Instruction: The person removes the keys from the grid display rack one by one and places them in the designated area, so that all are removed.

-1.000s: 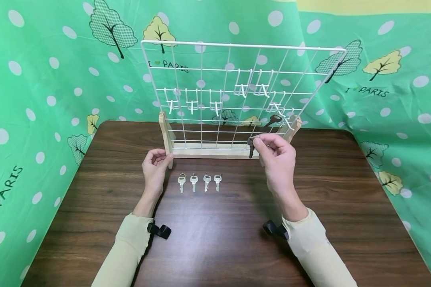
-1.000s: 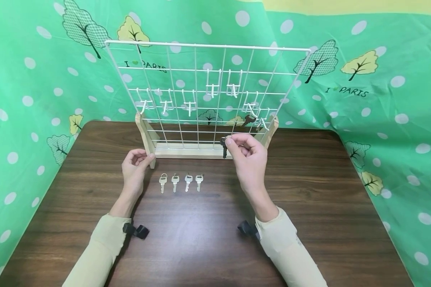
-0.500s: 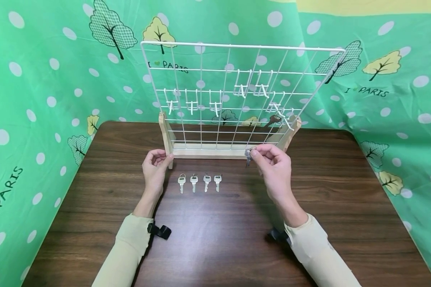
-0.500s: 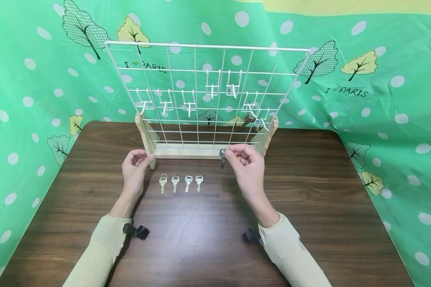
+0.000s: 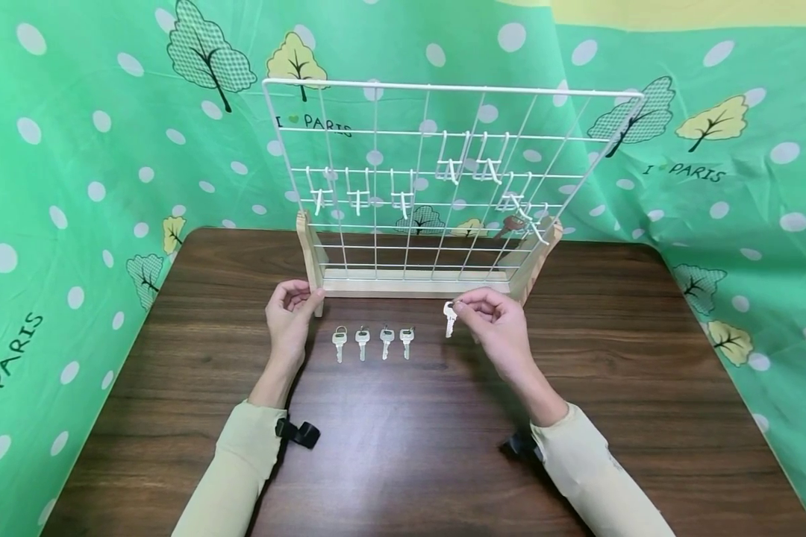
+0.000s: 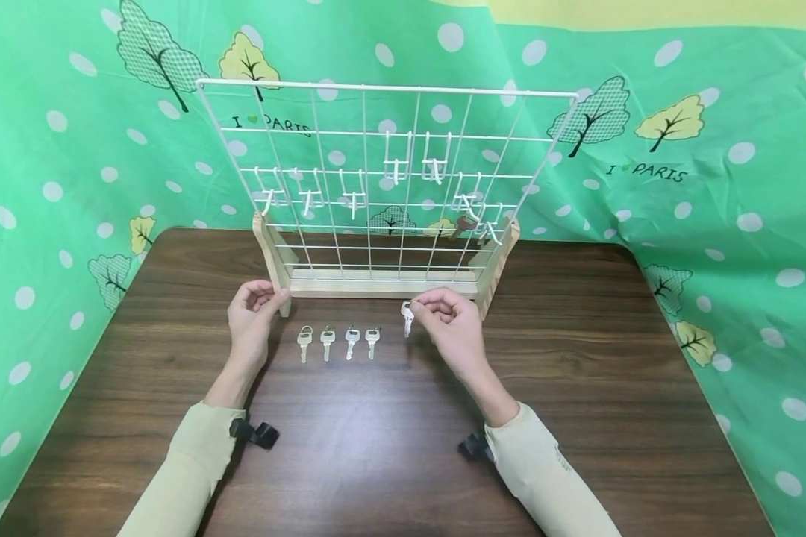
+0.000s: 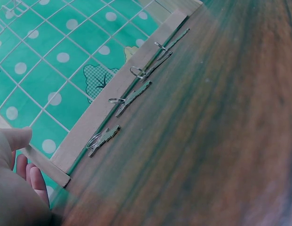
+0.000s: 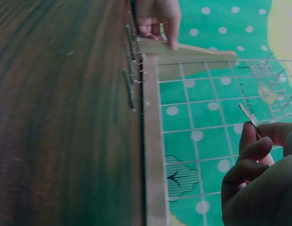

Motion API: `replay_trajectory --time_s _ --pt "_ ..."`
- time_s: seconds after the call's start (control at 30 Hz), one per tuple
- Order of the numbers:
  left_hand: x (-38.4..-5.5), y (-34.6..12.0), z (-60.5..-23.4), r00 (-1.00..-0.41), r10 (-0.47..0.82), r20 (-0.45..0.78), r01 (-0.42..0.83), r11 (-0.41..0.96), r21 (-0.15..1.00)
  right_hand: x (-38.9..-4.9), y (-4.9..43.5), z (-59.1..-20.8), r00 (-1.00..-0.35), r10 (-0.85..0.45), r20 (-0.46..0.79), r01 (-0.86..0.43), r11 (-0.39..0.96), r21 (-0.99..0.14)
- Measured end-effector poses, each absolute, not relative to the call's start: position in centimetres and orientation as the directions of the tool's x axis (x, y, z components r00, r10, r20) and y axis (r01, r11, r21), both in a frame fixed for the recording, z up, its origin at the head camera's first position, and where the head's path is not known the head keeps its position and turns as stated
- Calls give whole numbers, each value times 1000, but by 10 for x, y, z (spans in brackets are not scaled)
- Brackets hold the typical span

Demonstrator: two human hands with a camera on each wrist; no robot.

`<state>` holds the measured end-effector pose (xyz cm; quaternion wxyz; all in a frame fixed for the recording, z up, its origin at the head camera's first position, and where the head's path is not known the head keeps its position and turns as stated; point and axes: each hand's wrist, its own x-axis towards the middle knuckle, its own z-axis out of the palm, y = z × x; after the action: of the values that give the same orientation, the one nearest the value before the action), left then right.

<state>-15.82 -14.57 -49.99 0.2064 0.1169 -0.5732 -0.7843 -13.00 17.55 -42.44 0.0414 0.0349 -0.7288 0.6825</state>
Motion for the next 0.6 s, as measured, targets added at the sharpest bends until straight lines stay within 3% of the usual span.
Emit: replay_trajectory --time_s 0.37,0.6 --pt "-158 -146 -500 -887 -458 61 194 -250 949 -138 174 -453 -999 -54 3 -7 68 -998" --pt "-158 -145 -499 -886 -460 57 191 -250 949 -139 175 -461 -994 -97 -44 30 147 -989"
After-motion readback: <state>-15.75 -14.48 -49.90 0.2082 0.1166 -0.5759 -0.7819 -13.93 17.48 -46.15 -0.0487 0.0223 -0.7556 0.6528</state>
